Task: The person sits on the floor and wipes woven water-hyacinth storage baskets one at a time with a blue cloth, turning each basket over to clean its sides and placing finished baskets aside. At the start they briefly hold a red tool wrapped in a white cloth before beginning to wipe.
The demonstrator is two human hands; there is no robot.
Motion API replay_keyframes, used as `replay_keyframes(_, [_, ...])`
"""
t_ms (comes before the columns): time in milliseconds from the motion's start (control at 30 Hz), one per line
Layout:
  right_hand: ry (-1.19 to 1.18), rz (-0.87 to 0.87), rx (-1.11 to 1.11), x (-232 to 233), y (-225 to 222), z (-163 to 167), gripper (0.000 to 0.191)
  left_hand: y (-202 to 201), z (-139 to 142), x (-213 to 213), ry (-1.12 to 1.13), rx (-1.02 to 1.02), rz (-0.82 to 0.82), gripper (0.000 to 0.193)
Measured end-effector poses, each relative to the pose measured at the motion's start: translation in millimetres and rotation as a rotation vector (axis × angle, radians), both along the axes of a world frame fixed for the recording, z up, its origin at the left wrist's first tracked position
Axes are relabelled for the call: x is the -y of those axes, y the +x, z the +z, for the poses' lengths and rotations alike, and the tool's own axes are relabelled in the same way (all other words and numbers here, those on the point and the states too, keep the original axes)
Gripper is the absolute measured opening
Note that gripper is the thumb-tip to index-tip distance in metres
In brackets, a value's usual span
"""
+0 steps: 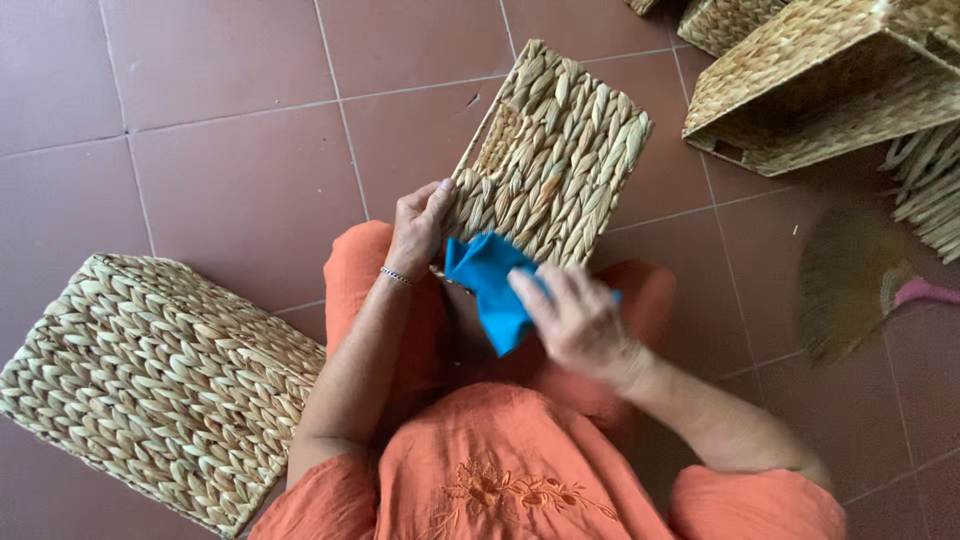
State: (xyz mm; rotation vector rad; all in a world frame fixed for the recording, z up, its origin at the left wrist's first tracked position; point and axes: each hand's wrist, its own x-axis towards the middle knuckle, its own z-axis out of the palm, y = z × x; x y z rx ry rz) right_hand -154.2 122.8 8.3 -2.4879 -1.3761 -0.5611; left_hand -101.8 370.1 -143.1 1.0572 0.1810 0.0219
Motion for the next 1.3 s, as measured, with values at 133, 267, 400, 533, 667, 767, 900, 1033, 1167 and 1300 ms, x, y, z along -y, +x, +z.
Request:
replay_keyframes(133, [0.006,-0.245,-0.009,39.2,100.4,-17.3,0.025,-2.4,14.2,-0.2,0.043,-0.005,-0.027,0.039])
replay_keyframes(267, [0.024,-0.576,0.054,52.6,204.2,-42.1,0.037,-5.0,18.1,-2.3,0.001,-0.009,-0.041,0.035])
replay_keyframes(400, [-0.039,-0.754,0.165,26.3,196.1,-45.5,0.045,-10.9,9.8,-10.8,0.180,-0.034,0.023,0.032])
replay_keyframes(533, [0.021,-0.405,0.063,-6.6,75.3,-16.6,0.028,-12.1,5.1,-13.1,0.158,-0.010,0.074,0.030])
replay_keyframes(667, [0.042,-0.049,-0.011,-10.0,-17.2,4.4,0.041,-11.0,11.6,-10.9,0.129,-0.066,0.076,0.028])
replay_keyframes(767, [0.075,-0.056,0.028,-2.4,19.8,-8.4,0.041,-12.4,18.2,-10.2,0.148,-0.059,0.041,0.029])
replay_keyframes(900, [0.054,-0.341,0.045,15.5,149.3,-42.6,0.037,-14.2,19.0,-8.7,0.163,-0.007,0.012,0.026])
replay_keyframes(1033, [0.063,-0.602,0.135,17.4,216.3,-47.8,0.050,-16.7,10.6,-8.8,0.138,-0.033,-0.002,0.029])
replay_keyframes(1167, [-0.065,-0.451,-0.072,-17.3,145.8,-22.4,0.016,-11.8,2.0,-21.8,0.172,-0.038,0.049,0.031])
replay_keyframes(1300, [0.032,0.084,0.085,-34.3,26.0,-5.2,0.038,-7.8,-6.6,-33.1,0.122,-0.035,0.000,0.028])
